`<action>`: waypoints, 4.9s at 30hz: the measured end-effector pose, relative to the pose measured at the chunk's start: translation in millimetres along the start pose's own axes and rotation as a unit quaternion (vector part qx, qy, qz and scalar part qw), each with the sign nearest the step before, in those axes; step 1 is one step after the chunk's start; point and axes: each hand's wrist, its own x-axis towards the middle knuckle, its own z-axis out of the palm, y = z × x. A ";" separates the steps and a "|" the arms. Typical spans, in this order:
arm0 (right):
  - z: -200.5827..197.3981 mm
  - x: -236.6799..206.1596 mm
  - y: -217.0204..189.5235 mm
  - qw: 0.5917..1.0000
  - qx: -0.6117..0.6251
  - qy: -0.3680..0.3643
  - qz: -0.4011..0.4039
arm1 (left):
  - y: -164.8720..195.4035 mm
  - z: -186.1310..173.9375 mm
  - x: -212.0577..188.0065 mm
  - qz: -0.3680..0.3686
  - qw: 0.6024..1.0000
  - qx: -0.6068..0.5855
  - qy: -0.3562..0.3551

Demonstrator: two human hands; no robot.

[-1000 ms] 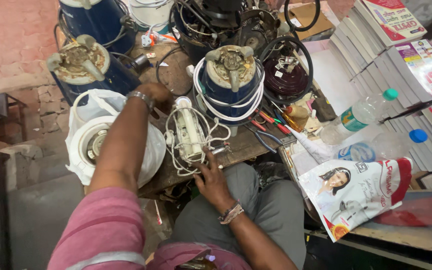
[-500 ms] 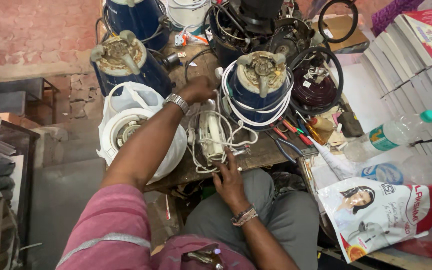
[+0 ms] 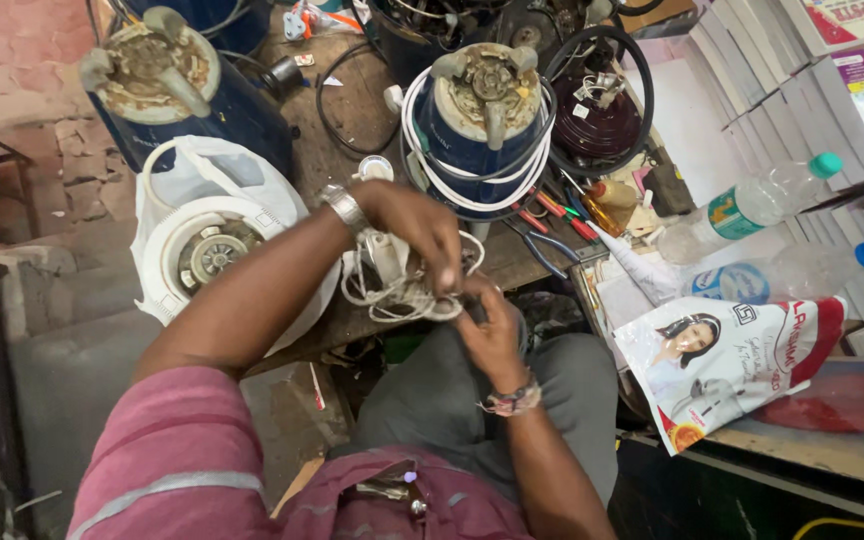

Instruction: The person unpacks a pressure cooker from its packaging, inspects the lid and sealing ring, then sets it aside. They then pick up a small white appliance with a cord, use a screwdriver to open its casing, and begin inspecting the internal components.

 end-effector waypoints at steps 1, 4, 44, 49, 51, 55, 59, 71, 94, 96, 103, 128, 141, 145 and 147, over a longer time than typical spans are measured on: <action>-6.5 0.3 1.6 0.999 -0.004 -0.037 -0.018 | -5.4 -10.0 -10.8 -0.036 0.998 -0.009 0.053; -42.2 -9.0 17.3 0.990 0.023 -0.118 -0.070 | -29.0 -36.0 -40.4 -0.068 0.956 0.048 0.280; -81.9 -51.4 0.8 0.848 -0.178 -0.492 0.084 | -78.4 -30.5 -0.4 -0.388 0.905 0.157 0.078; -49.4 16.2 29.5 0.924 -0.358 -0.096 -0.097 | -55.3 -25.1 -7.7 -0.396 0.910 0.098 0.074; -36.6 33.7 52.0 0.951 -0.279 -0.043 -0.123 | -50.1 -25.0 -9.5 -0.374 0.919 0.097 0.081; -12.2 43.3 99.6 0.987 -0.161 -0.009 0.019 | -54.3 -27.9 -8.4 -0.371 0.917 0.130 0.071; -9.5 46.0 140.6 0.947 -0.319 0.047 0.010 | -73.6 -35.5 0.5 -0.364 0.921 0.128 0.052; -131.6 12.7 95.1 0.955 -0.155 -0.185 0.172 | -112.3 -48.2 9.9 -0.372 0.923 0.085 0.046; -107.9 21.4 171.5 0.863 0.421 0.198 0.198 | -85.1 -36.3 2.8 -0.411 0.907 0.050 0.082; -108.5 21.3 169.9 0.839 0.474 0.174 0.203 | -86.9 -37.1 2.4 -0.380 0.921 0.052 0.068; -104.3 22.1 162.8 0.813 0.536 0.130 0.186 | -88.3 -37.7 0.7 -0.395 0.914 0.077 0.058; -100.6 26.2 188.6 0.952 -0.016 0.264 0.151 | -48.8 -41.0 -28.7 -0.384 0.872 0.233 0.195; -103.5 85.8 180.5 0.909 -0.367 0.191 0.048 | -50.3 -38.2 -30.6 -0.251 0.832 0.413 0.273; -110.0 107.7 185.6 0.886 -0.448 0.114 0.033 | -56.7 -43.2 -30.4 -0.265 0.850 0.385 0.244; -112.0 113.0 187.4 0.912 -0.381 0.132 0.074 | -56.1 -44.2 -32.2 -0.279 0.870 0.316 0.256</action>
